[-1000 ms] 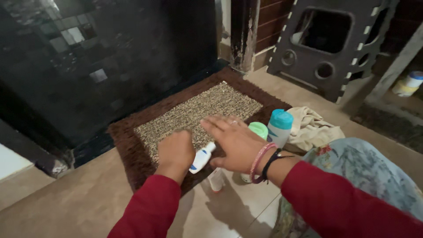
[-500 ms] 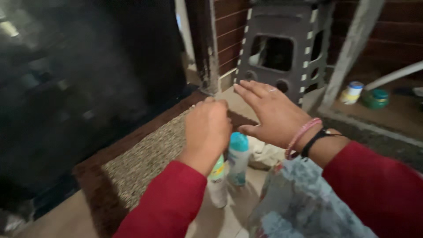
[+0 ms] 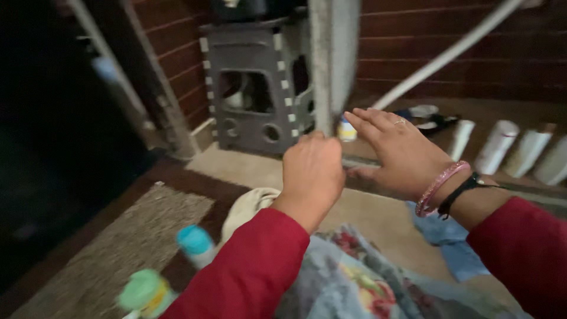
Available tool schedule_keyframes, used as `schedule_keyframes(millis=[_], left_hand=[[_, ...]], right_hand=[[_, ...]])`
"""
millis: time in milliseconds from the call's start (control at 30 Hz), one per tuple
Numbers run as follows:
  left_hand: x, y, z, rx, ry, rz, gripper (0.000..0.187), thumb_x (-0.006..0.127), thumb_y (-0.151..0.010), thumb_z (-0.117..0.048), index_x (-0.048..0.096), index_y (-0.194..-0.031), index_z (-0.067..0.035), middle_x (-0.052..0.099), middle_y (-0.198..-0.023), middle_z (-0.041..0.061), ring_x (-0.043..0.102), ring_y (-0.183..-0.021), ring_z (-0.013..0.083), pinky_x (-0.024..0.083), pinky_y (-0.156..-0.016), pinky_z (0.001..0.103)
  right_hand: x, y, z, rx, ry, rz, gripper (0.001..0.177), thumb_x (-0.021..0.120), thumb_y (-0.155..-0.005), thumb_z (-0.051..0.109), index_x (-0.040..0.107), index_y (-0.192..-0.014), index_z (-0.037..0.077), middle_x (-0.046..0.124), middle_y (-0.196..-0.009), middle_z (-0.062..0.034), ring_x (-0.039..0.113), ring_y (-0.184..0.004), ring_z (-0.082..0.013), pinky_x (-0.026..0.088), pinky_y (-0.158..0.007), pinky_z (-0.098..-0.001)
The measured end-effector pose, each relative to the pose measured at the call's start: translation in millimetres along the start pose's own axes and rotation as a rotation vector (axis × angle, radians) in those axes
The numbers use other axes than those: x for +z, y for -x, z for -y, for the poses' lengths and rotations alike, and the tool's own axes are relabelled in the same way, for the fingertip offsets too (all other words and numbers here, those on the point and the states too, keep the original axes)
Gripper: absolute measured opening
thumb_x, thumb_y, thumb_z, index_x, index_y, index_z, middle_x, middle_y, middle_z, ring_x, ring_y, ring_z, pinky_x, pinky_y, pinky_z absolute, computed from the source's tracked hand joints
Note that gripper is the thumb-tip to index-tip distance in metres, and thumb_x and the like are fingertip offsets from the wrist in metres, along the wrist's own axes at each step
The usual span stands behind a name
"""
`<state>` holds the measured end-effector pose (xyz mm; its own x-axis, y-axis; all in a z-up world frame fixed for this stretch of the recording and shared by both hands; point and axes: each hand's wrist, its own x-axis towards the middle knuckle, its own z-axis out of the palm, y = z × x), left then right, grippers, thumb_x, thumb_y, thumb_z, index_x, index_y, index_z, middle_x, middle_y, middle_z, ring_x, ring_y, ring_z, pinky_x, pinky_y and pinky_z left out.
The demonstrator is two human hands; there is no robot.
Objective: The person sits on the floor and repeatedly picks up various bottles, tubes, and containers from a tiled ledge, then places them on the floor beside a cloth. The person handles items one at a time, moving them from the ledge to the floor area. Toward the end, the person uses a blue cloth to wipe the ledge surface.
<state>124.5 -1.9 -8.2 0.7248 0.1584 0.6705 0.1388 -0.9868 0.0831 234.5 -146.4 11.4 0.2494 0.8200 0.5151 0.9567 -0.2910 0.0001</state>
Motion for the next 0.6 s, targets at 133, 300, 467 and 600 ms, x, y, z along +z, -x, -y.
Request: schedule_keyframes(millis=[133,300,467,600], left_hand=[[44,-34,-46,0.007,0.037,0.119,0.023,0.081,-0.069,-0.02,0.076,-0.084,-0.003,0.07,-0.103,0.019,0.067,-0.097,0.037,0.056,-0.076,0.047],[100,-62,-88,0.114,0.129,0.051,0.012,0.075,-0.07,-0.011,0.077,-0.079,-0.005,0.069,-0.106,0.021,0.065,-0.105,0.0373,0.057,-0.081,0.044],[164,-87,-124,0.083,0.186,0.118,0.014,0.069,-0.08,-0.013,0.076,-0.09,-0.005,0.067,-0.114,0.019,0.062,-0.108,0.0366,0.055,-0.083,0.047],[204,-102,-143,0.086,0.296,0.1,0.026,0.068,-0.084,-0.015,0.071,-0.107,-0.003,0.066,-0.12,0.017,0.06,-0.116,0.0364,0.055,-0.088,0.049]], right_hand=[[-3,30,-55,0.116,0.081,0.051,0.095,0.076,-0.077,0.045,0.036,-0.155,0.008,0.04,-0.156,-0.0157,0.035,-0.143,-0.0364,0.028,-0.116,-0.0479],[0,63,-128,0.243,0.158,0.02,0.09,0.075,-0.076,0.048,0.041,-0.15,0.008,0.042,-0.155,-0.0175,0.04,-0.142,-0.0358,0.033,-0.116,-0.0453],[17,99,-183,0.433,0.194,0.079,0.089,0.075,-0.079,0.051,0.042,-0.153,0.013,0.044,-0.154,-0.0166,0.042,-0.141,-0.0355,0.034,-0.116,-0.0453],[34,115,-218,0.479,0.229,0.129,0.093,0.077,-0.074,0.045,0.043,-0.155,0.016,0.044,-0.154,-0.0163,0.043,-0.14,-0.0355,0.036,-0.114,-0.0449]])
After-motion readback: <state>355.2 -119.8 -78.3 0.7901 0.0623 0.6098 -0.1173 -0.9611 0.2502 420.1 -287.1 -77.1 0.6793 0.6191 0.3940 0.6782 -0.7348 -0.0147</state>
